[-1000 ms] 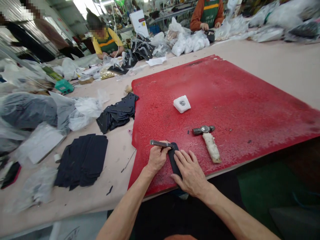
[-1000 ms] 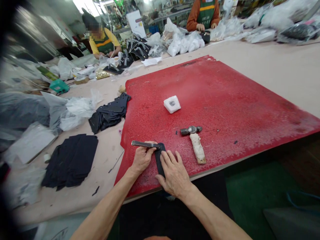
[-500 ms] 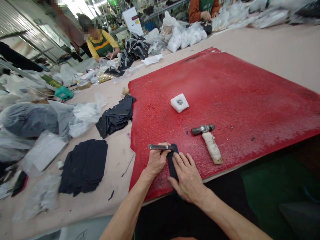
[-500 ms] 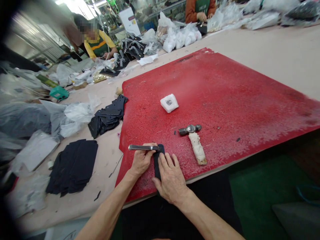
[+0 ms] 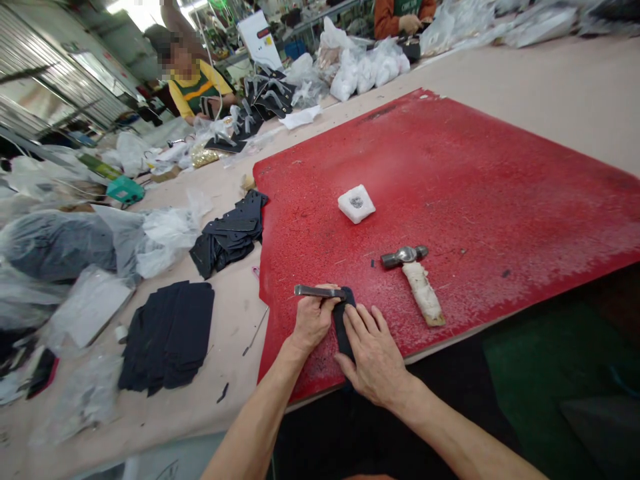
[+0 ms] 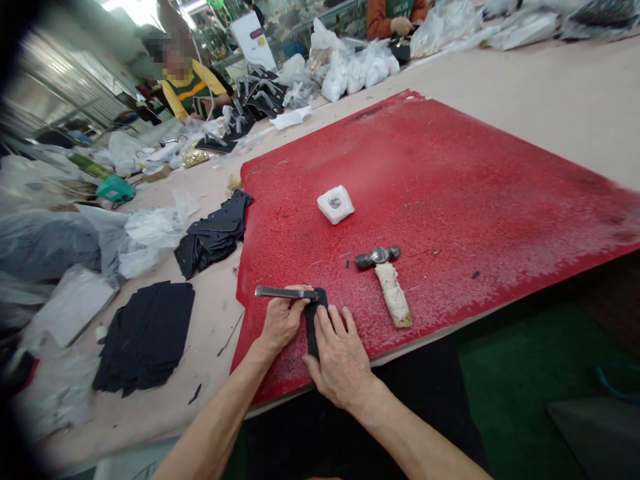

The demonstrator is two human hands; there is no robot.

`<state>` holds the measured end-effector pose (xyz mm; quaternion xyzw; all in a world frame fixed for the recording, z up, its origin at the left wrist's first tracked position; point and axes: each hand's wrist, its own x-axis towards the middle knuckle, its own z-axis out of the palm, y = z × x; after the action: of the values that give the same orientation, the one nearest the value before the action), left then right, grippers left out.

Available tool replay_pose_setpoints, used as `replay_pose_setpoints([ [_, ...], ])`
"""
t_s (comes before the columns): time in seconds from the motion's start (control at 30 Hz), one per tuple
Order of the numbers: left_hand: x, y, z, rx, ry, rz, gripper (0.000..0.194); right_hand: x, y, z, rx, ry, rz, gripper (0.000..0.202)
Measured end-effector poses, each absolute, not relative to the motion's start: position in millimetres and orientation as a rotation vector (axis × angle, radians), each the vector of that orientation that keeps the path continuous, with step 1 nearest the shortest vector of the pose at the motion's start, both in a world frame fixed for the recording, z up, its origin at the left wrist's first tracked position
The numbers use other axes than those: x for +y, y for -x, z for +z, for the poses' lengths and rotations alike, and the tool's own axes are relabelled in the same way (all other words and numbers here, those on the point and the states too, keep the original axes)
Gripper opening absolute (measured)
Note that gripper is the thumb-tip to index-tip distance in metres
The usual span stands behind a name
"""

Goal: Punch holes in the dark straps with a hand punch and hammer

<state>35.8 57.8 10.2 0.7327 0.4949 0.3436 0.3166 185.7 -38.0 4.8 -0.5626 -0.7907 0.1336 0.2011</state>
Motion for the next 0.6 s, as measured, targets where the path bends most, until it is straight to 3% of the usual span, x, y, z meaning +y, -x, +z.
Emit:
replay_pose_setpoints([
  [0.6,58.5,-42.8,-0.5,1.390,-2.015,0.847,0.017,-38.9,-185.4,2.4,-2.204,1.550,0.404,0.071],
])
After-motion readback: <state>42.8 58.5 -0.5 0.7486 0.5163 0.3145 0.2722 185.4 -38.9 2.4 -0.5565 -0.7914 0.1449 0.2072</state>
